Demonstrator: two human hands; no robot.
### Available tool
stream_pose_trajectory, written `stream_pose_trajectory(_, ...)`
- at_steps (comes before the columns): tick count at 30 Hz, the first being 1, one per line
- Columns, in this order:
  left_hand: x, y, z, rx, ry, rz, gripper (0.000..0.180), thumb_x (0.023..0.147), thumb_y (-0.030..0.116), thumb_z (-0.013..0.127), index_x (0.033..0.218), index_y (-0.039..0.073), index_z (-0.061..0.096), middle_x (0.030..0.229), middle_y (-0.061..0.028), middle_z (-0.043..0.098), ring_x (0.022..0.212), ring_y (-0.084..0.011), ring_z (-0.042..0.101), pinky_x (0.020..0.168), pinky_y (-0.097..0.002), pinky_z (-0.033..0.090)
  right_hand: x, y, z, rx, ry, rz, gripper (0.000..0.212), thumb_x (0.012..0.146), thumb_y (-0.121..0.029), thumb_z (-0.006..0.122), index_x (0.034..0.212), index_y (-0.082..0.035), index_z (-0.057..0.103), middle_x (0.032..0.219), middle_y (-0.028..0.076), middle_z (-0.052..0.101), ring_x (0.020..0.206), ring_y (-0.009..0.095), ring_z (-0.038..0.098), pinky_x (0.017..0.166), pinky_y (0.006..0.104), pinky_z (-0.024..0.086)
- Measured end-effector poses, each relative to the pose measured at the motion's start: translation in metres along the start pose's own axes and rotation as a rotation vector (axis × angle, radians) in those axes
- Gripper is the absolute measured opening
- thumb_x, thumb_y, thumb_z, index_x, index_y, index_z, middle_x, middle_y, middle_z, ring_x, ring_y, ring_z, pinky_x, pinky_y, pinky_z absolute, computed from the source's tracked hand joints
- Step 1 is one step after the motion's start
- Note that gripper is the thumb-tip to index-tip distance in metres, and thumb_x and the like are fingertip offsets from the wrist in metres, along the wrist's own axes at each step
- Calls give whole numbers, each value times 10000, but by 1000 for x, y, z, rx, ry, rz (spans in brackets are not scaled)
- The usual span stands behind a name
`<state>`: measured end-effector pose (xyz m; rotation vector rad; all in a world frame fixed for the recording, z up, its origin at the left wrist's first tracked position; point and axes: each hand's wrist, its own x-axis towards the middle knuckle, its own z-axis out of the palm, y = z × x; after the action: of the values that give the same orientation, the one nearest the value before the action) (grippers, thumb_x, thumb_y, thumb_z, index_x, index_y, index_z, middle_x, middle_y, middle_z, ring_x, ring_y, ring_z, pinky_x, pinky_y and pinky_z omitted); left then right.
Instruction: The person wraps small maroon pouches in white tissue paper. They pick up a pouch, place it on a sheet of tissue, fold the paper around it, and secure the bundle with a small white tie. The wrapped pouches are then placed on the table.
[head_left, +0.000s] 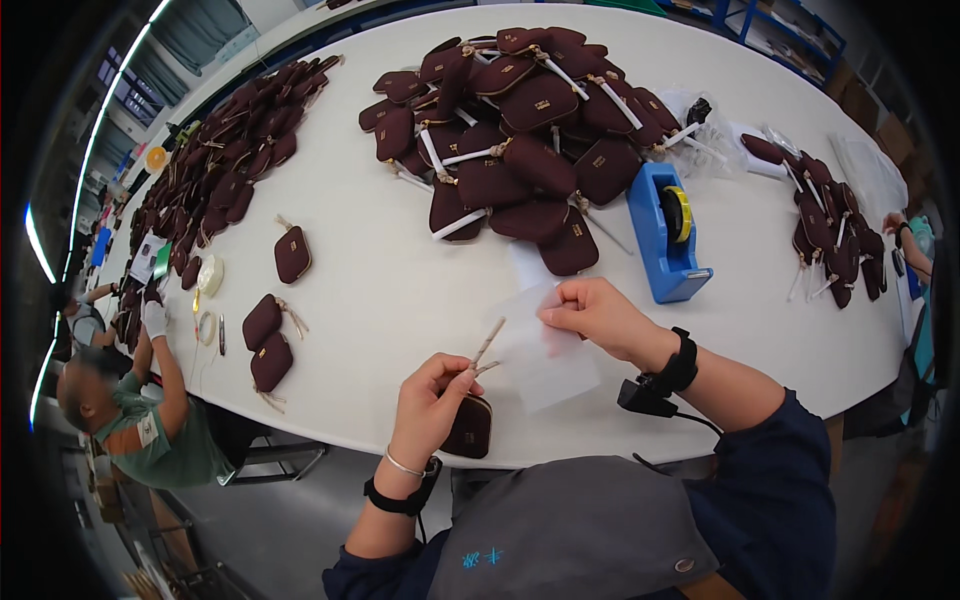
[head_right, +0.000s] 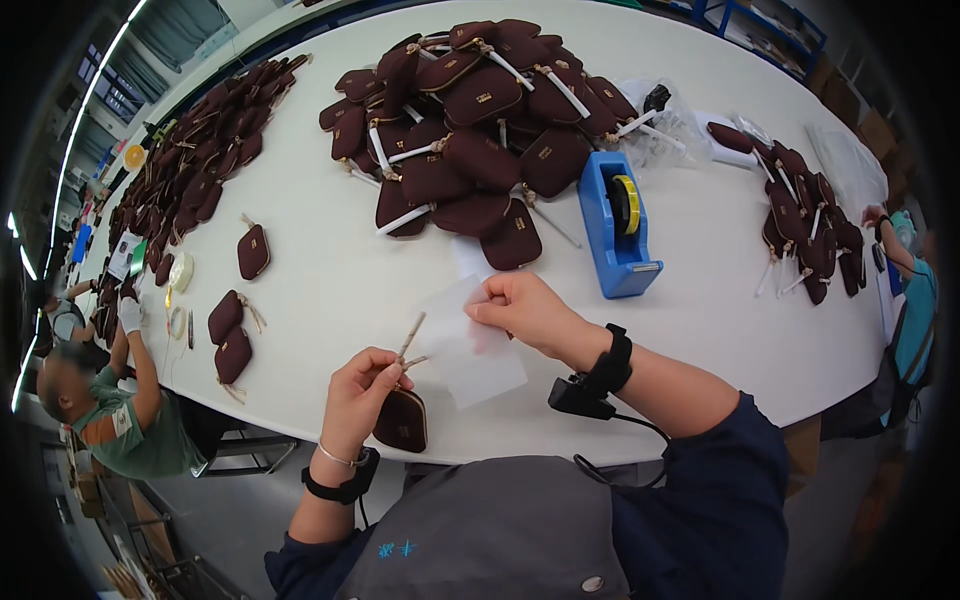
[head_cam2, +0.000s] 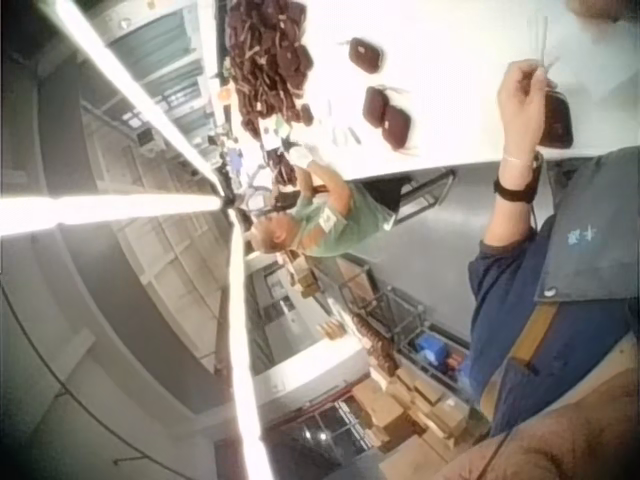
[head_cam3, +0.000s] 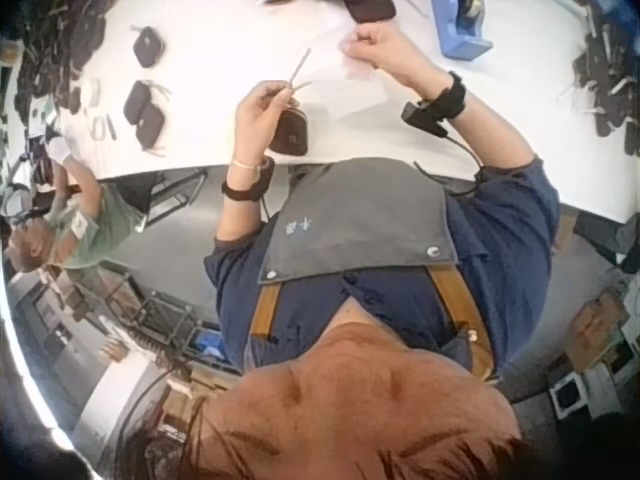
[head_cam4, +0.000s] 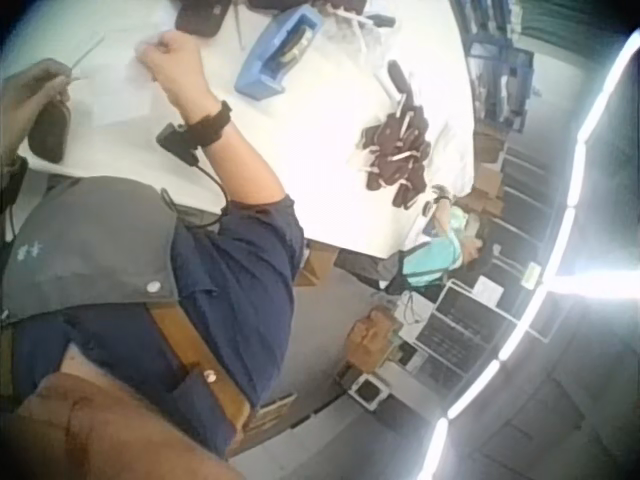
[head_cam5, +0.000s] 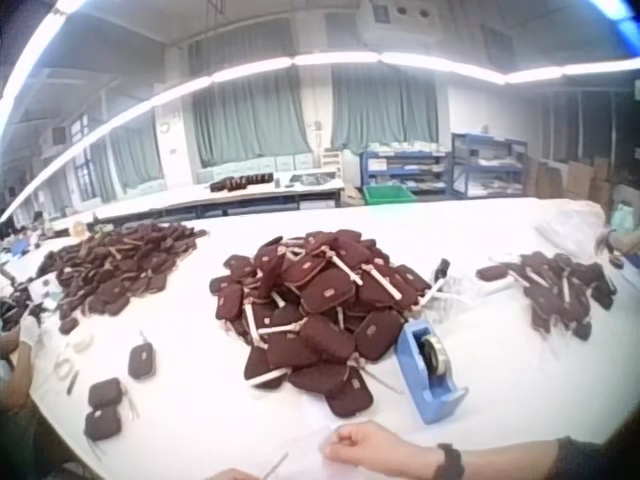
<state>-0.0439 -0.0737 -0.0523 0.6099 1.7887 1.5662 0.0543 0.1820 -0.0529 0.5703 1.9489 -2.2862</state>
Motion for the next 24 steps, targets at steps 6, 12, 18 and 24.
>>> stream_pose_trajectory(6, 4, 16, 10, -101, -78, -129, 289, 926, 10, 605, 1183, -86, 515, 883, -76, 639, 808, -164, 666, 754, -275, 546, 0, 4, 7, 74, -64, 13, 159, 948, -178, 631, 961, -21, 650, 791, -6, 652, 637, 42, 546, 568, 207, 405)
stream_pose_trajectory(12, 11, 15, 5, -138, -175, -204, 301, 915, 33, 636, 1169, -93, 533, 861, -78, 653, 786, -137, 654, 726, -247, 526, -6, 9, 12, 18, -89, -38, 184, 952, -203, 630, 971, -21, 653, 808, -7, 659, 657, 30, 507, 586, 206, 410)
stream_pose_trajectory(18, 11, 24, 10, -61, -109, -236, 152, 914, 48, 644, 1020, -58, 618, 855, -62, 665, 760, -102, 638, 715, -229, 515, -17, 2, 13, 96, -107, 9, 148, 904, -115, 672, 1012, -15, 660, 884, 10, 676, 772, 56, 599, 677, 214, 470)
stream_pose_trajectory(24, 8, 13, 14, -40, -54, -86, 110, 919, 26, 614, 1018, -23, 618, 905, -47, 665, 798, -84, 625, 729, -222, 507, -19, 13, -4, -117, -303, -223, 204, 891, -107, 670, 1075, -17, 673, 919, 29, 685, 839, 92, 617, 747, 241, 486)
